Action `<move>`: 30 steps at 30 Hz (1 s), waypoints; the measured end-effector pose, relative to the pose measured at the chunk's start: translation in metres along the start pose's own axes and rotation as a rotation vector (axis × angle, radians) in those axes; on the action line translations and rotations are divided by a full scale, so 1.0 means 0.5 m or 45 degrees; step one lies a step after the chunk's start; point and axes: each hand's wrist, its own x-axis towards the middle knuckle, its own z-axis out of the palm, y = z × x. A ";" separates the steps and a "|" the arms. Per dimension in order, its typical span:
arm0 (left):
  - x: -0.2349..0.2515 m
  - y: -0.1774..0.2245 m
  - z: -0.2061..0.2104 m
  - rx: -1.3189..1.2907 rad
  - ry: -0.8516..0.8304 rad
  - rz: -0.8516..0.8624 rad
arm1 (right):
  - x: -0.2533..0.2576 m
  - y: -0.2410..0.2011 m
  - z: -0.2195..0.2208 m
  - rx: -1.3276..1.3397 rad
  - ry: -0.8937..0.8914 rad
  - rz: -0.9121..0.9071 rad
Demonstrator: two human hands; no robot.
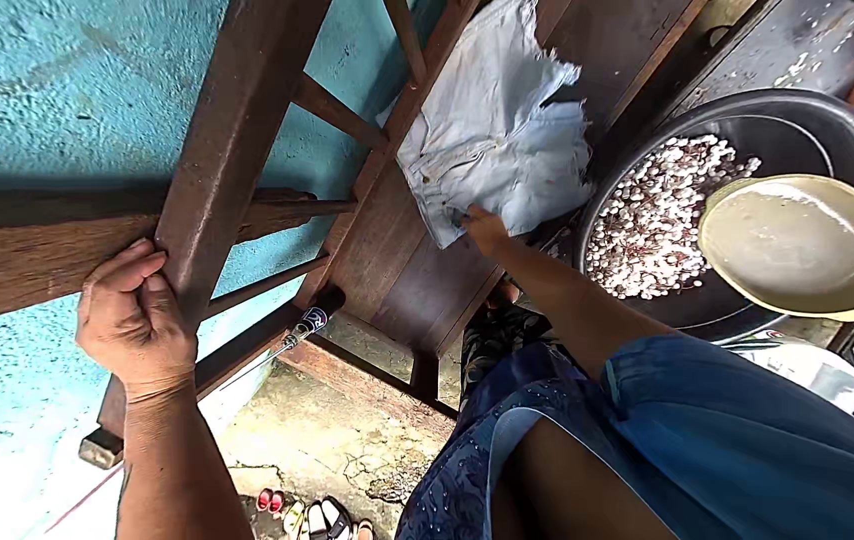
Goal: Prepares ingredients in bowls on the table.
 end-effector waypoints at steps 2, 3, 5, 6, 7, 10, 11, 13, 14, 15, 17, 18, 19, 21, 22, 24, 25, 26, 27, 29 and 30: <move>0.002 0.003 0.000 0.015 0.004 0.015 | -0.036 -0.070 0.058 0.172 -0.160 0.098; 0.001 0.004 -0.001 0.020 -0.001 0.011 | -0.048 -0.110 0.073 0.266 -0.276 0.144; 0.001 0.005 -0.001 0.023 -0.004 0.005 | -0.060 -0.187 0.078 0.439 -0.528 0.166; 0.002 0.006 -0.001 0.020 -0.006 0.002 | -0.062 -0.221 0.072 0.502 -0.665 0.139; 0.003 0.009 0.000 0.023 -0.009 -0.003 | -0.067 -0.251 0.058 0.557 -0.806 0.102; 0.008 0.020 0.001 0.036 0.004 0.012 | -0.121 -0.307 -0.042 0.747 -1.243 -0.040; 0.010 0.021 0.003 0.033 0.010 0.024 | -0.146 -0.312 -0.089 0.772 -1.328 -0.126; 0.011 0.022 0.005 0.022 0.011 0.030 | -0.200 -0.302 -0.174 0.792 -1.353 -0.288; 0.011 0.022 0.006 0.017 0.012 0.027 | -0.220 -0.288 -0.209 0.816 -1.320 -0.335; 0.011 0.020 0.007 0.015 0.016 0.026 | -0.233 -0.268 -0.234 0.874 -1.257 -0.353; 0.010 0.015 0.007 0.018 0.008 0.025 | -0.227 -0.211 -0.271 1.035 -1.138 -0.308; 0.010 0.015 0.008 0.017 0.002 0.018 | -0.211 -0.174 -0.287 1.111 -1.097 -0.243; 0.011 0.014 0.010 0.012 0.009 0.020 | -0.189 -0.130 -0.295 1.180 -1.029 -0.176; 0.012 0.012 0.011 -0.005 0.005 0.019 | -0.130 -0.042 -0.310 1.250 -0.841 -0.016; 0.012 0.011 0.011 -0.005 0.001 0.025 | -0.096 -0.002 -0.318 1.207 -0.698 0.072; 0.012 0.008 0.011 0.004 0.017 0.054 | -0.024 0.068 -0.334 0.900 -0.254 0.223; 0.013 0.009 0.011 0.008 0.017 0.062 | 0.009 0.101 -0.338 0.701 0.038 0.293; 0.013 0.011 0.011 0.012 0.010 0.067 | 0.029 0.123 -0.352 0.584 0.249 0.379; 0.014 0.012 0.011 0.018 0.009 0.070 | 0.039 0.133 -0.370 0.540 0.390 0.460; 0.015 0.013 0.009 0.033 0.017 0.064 | 0.038 0.124 -0.390 0.581 0.515 0.537; 0.014 0.013 0.010 0.036 0.018 0.063 | 0.031 0.119 -0.386 0.598 0.522 0.528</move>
